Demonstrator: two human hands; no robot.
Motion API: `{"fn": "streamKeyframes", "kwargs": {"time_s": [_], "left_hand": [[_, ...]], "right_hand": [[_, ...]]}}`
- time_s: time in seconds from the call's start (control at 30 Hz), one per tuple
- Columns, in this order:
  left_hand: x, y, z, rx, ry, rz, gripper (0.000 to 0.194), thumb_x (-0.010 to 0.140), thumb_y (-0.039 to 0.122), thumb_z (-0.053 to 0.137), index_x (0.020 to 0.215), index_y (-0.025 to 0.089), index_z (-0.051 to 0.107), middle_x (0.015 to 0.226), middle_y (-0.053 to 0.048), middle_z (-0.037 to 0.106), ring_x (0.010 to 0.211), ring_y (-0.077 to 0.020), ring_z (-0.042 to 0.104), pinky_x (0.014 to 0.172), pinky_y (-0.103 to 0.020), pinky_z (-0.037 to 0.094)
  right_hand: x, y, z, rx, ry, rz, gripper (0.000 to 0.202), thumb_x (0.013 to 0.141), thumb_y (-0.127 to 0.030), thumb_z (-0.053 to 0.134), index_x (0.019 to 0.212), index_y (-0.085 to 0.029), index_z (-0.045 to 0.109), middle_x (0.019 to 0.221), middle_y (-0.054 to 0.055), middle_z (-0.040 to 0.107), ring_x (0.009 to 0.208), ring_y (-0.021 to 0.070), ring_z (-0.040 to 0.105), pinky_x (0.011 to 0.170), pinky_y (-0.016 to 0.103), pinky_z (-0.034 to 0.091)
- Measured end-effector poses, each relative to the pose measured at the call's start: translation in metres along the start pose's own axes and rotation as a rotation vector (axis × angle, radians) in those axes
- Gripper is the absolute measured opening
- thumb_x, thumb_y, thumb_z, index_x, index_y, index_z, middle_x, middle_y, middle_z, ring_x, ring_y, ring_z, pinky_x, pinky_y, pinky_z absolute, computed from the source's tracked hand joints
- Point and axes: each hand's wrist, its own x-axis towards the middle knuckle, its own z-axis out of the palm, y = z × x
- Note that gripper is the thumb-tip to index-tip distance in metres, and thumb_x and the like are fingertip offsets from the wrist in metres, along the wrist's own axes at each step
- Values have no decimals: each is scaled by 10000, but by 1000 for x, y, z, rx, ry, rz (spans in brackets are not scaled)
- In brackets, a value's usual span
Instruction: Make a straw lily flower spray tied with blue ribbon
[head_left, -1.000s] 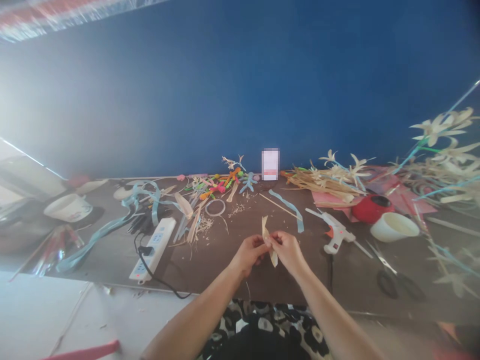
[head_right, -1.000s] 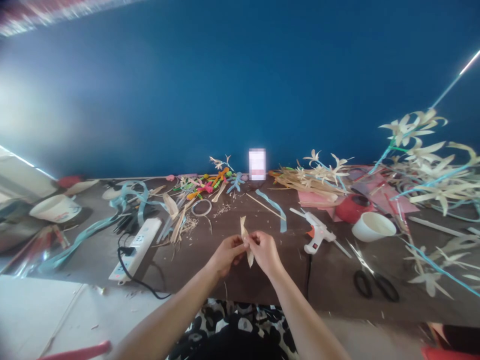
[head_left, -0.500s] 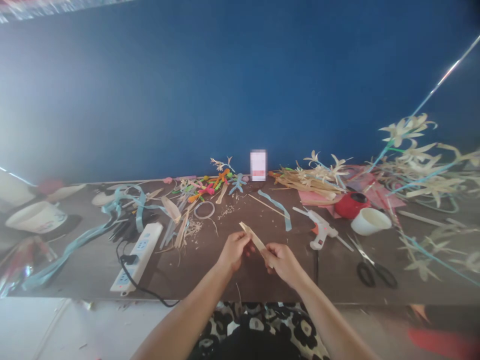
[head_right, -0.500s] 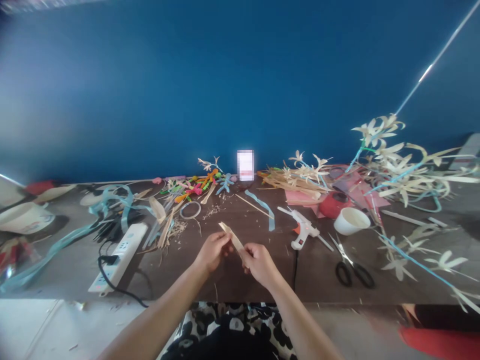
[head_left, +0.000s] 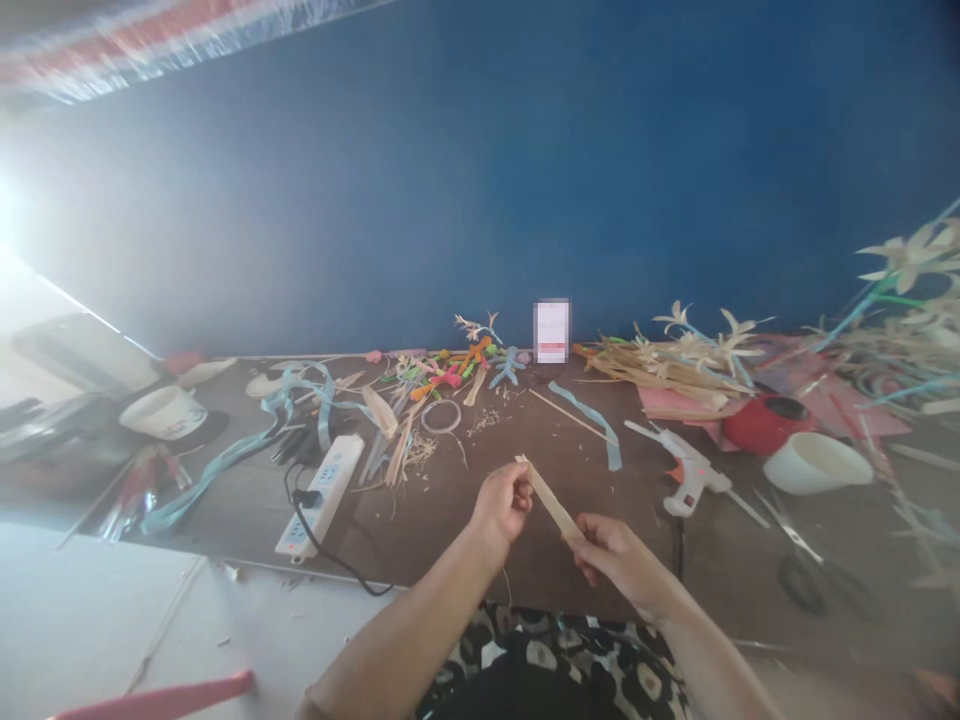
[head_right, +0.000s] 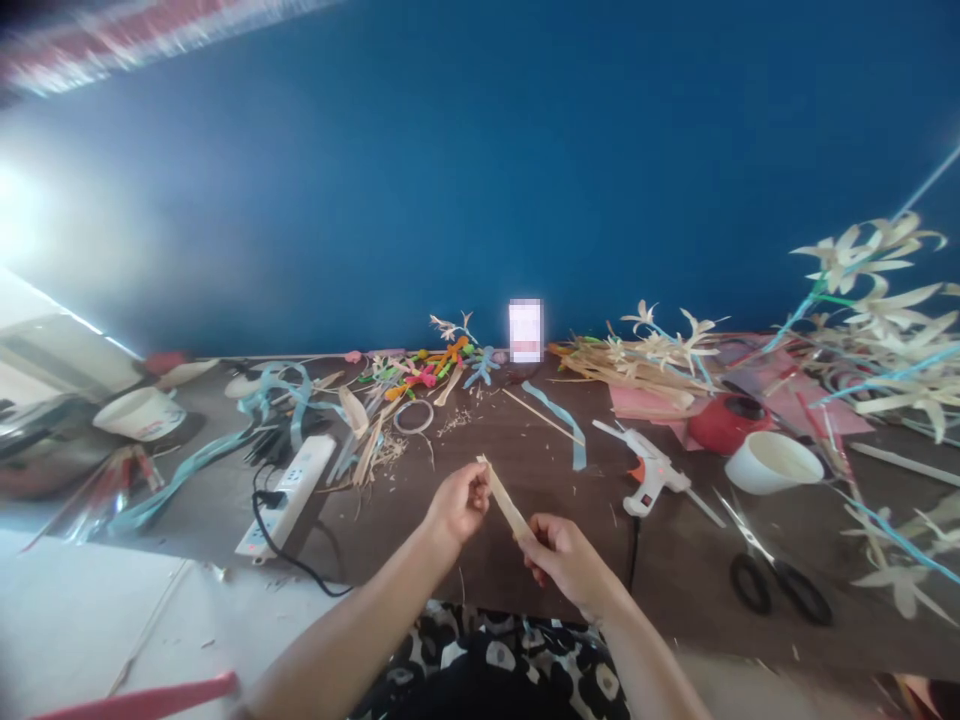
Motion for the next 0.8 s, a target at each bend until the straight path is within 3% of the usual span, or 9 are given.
{"fn": "streamKeyframes", "kwargs": {"time_s": [0.13, 0.27, 0.4, 0.57, 0.67, 0.8], "left_hand": [[-5, 3, -3, 10, -9, 71, 168, 579, 227, 621, 611, 135, 484, 490, 61, 413, 367, -4, 303, 342, -134, 156], [-16, 4, 0, 256, -62, 334, 200, 630, 315, 607, 630, 144, 505, 469, 55, 422, 381, -27, 329, 364, -158, 202], [-30, 6, 6, 552, -65, 539, 231, 682, 369, 554, 636, 143, 532, 502, 22, 480, 451, -68, 414, 438, -186, 306], [-41, 7, 10, 771, -36, 698, 197, 687, 341, 547, 648, 148, 557, 595, -11, 550, 559, -108, 477, 561, -216, 369], [-40, 7, 8, 785, -33, 690, 191, 681, 339, 552, 665, 149, 568, 601, -12, 555, 568, -114, 483, 559, -213, 374], [-32, 6, 0, 672, -120, 487, 232, 706, 361, 513, 698, 138, 574, 560, -4, 531, 487, -95, 452, 457, -194, 345]], "right_hand": [[-3, 6, -1, 17, 3, 33, 222, 706, -389, 538, 660, -177, 493, 506, -58, 476, 397, 68, 406, 395, 187, 325], [0, -4, 1, -170, -1, -44, 192, 704, -355, 546, 653, -171, 535, 561, -16, 547, 511, 111, 491, 485, 214, 377], [11, -18, 11, -289, 186, -227, 158, 666, -329, 589, 709, -183, 543, 643, -2, 564, 615, 141, 515, 576, 233, 403], [19, -23, 21, -355, 329, -305, 155, 651, -310, 598, 697, -192, 510, 622, -13, 532, 593, 137, 497, 558, 231, 389], [20, -21, 21, -347, 344, -302, 118, 676, -286, 562, 634, -183, 522, 579, -17, 524, 555, 124, 482, 536, 224, 368], [17, -18, 16, -104, 234, -142, 162, 706, -315, 512, 675, -169, 578, 557, -16, 549, 494, 113, 479, 483, 218, 350]]}}
